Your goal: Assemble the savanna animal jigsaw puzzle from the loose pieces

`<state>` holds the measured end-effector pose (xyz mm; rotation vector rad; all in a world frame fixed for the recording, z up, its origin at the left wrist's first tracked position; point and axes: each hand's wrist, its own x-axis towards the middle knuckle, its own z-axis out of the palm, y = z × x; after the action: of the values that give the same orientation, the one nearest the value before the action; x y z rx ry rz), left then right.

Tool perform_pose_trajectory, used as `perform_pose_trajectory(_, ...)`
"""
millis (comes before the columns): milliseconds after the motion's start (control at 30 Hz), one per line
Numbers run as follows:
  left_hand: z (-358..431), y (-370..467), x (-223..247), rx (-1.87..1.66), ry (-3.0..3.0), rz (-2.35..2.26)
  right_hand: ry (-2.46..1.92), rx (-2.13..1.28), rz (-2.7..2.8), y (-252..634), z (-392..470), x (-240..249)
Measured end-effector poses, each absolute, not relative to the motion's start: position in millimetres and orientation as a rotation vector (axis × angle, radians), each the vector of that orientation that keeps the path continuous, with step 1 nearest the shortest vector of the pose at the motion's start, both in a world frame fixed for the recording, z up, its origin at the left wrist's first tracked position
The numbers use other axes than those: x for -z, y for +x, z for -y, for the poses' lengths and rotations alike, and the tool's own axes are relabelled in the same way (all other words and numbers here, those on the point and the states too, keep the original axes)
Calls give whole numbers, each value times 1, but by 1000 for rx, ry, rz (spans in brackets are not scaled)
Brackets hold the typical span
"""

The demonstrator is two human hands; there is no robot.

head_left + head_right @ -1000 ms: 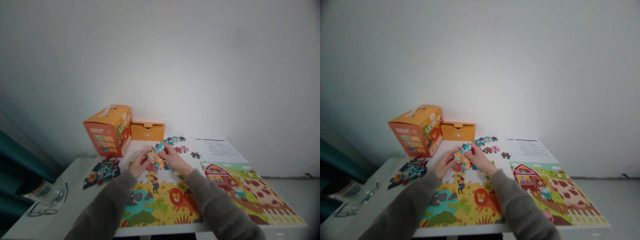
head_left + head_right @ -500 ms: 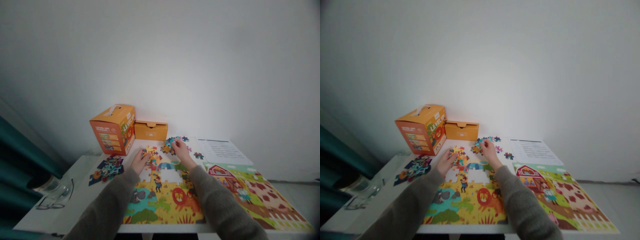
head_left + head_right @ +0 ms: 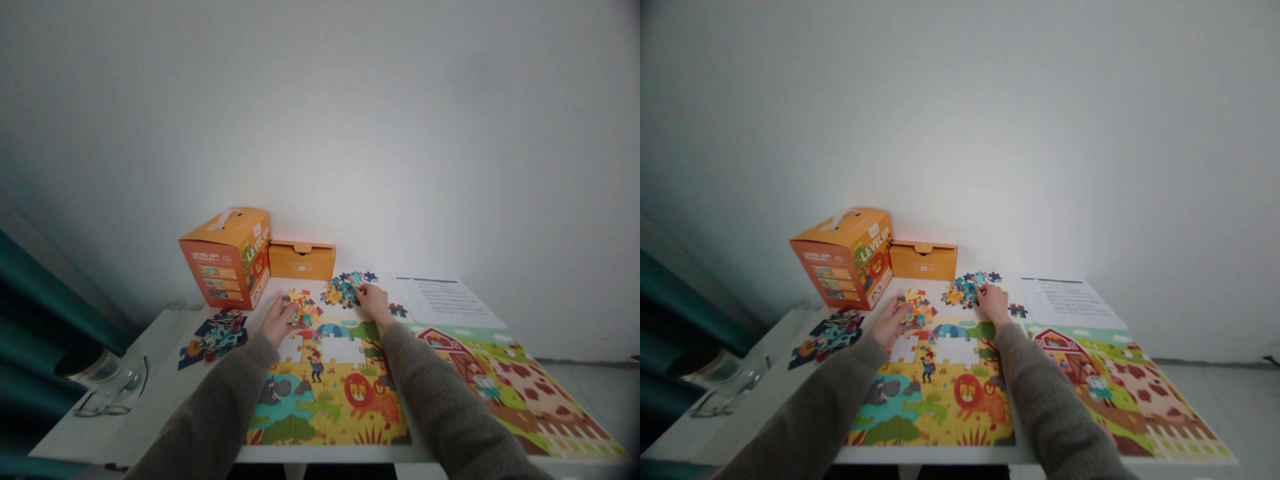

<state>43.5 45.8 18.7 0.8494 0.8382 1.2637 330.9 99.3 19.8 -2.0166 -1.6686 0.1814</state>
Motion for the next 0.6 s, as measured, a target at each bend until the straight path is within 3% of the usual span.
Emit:
perform_pose_trajectory(133,-46,44,-18,-1252,833,-835,-2040,-78,1678,331,-94,-25)
perform_pose_trajectory(267,-44,45,-18,-1240,808,-812,-1791,-85,1825,309,-83,-39)
perform_pose_trajectory(467,-43,48,-15,-1235,822,-771,-1103,-888,1950,245,-48,-55)
perform_pose_trajectory(600,-46,46,-10,-1291,869,-806,-1069,-936,1872,227,-36,-61)
